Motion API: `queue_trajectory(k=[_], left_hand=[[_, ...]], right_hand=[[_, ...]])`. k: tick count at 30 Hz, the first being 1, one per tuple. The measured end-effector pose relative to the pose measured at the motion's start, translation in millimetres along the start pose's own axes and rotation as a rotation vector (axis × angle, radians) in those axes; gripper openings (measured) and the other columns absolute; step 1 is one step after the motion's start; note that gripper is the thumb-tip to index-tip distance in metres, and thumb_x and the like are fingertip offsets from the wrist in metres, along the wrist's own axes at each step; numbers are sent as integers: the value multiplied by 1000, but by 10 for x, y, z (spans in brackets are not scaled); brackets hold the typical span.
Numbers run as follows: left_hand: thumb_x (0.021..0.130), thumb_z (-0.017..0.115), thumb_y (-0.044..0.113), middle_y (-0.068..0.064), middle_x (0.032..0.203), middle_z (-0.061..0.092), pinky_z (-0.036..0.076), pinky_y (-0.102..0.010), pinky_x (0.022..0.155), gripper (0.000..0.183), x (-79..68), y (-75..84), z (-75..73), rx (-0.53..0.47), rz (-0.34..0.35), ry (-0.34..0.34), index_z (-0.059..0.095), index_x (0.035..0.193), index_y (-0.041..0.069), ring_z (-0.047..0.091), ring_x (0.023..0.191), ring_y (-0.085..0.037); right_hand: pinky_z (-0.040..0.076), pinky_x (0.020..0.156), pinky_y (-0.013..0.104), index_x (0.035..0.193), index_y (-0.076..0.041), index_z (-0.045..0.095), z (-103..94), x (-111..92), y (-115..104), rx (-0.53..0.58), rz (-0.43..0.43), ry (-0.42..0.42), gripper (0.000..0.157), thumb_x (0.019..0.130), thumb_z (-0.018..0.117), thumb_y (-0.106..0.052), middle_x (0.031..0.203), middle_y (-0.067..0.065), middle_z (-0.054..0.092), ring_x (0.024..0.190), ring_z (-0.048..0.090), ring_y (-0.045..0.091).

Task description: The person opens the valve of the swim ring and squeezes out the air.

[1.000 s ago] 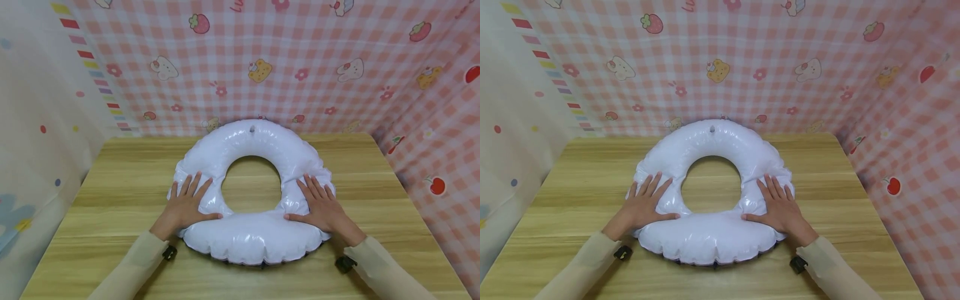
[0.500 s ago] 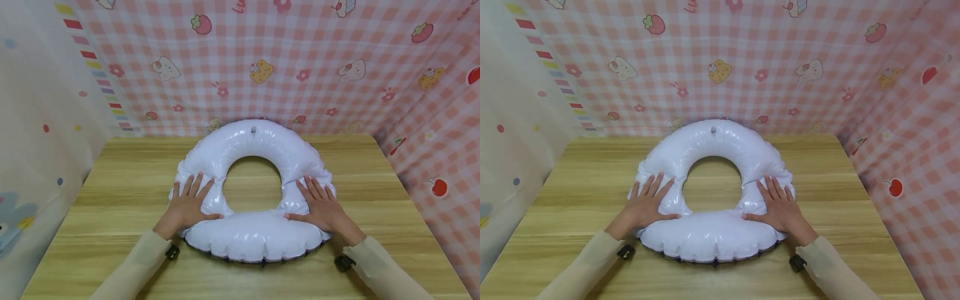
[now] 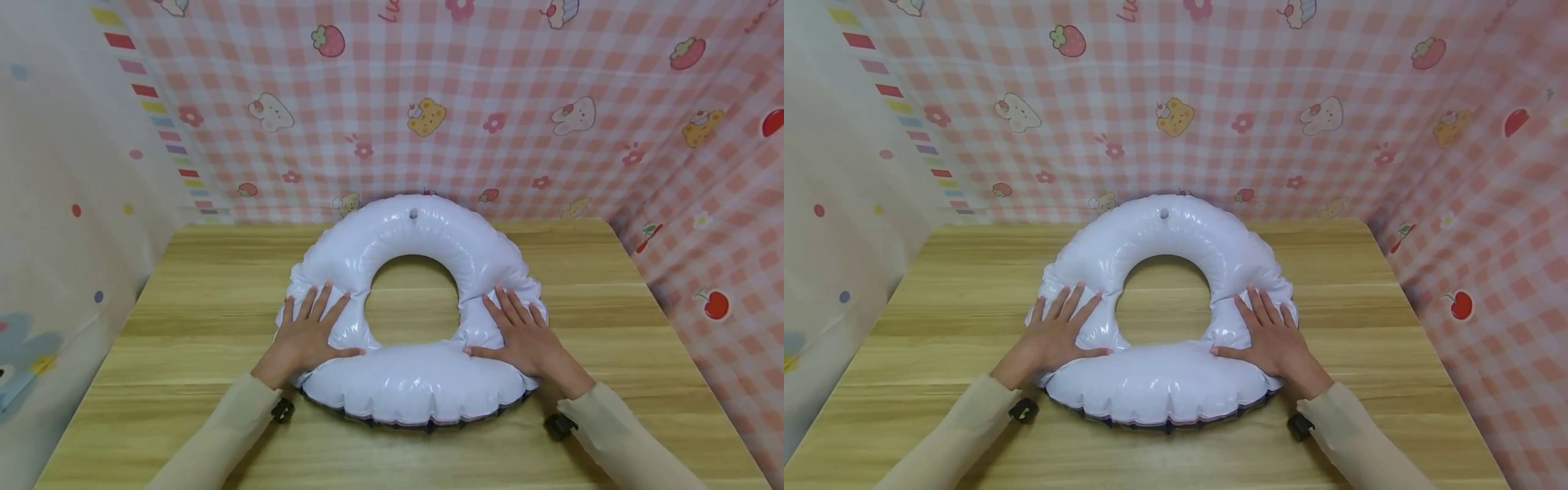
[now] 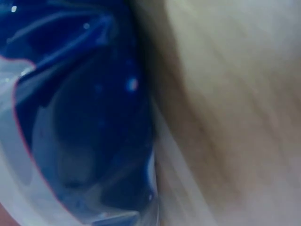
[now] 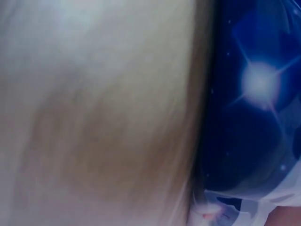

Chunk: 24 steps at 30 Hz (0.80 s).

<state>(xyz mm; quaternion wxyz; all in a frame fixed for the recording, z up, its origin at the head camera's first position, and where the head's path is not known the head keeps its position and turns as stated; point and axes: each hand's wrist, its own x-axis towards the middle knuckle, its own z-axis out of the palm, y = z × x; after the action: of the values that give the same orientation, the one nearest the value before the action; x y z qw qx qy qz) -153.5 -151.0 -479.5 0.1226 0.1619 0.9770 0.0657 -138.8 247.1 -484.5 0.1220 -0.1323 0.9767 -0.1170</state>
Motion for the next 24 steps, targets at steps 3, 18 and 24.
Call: queue_trajectory(k=[3,18,24], left_hand=[[84,57,82,-17,174,1,1,-74,121,109,4,-3,4,4,-2,-6,15,166,23,4,160,-43],[86,55,81,-17,174,3,2,-74,121,107,18,11,-28,2,-4,-39,17,166,22,6,160,-43],[87,56,79,-17,174,3,1,-74,121,106,14,22,-46,-10,-6,-52,18,166,21,6,160,-43]], right_hand=[[3,125,68,165,-11,18,-6,3,-7,2,-2,4,112,86,57,-79,173,18,2,160,3,42],[6,124,69,164,-10,23,-32,17,-36,4,-1,-1,106,88,57,-76,172,20,8,159,8,43],[6,124,69,163,-9,25,-7,32,-18,21,-13,13,106,88,57,-76,172,21,10,159,10,44]])
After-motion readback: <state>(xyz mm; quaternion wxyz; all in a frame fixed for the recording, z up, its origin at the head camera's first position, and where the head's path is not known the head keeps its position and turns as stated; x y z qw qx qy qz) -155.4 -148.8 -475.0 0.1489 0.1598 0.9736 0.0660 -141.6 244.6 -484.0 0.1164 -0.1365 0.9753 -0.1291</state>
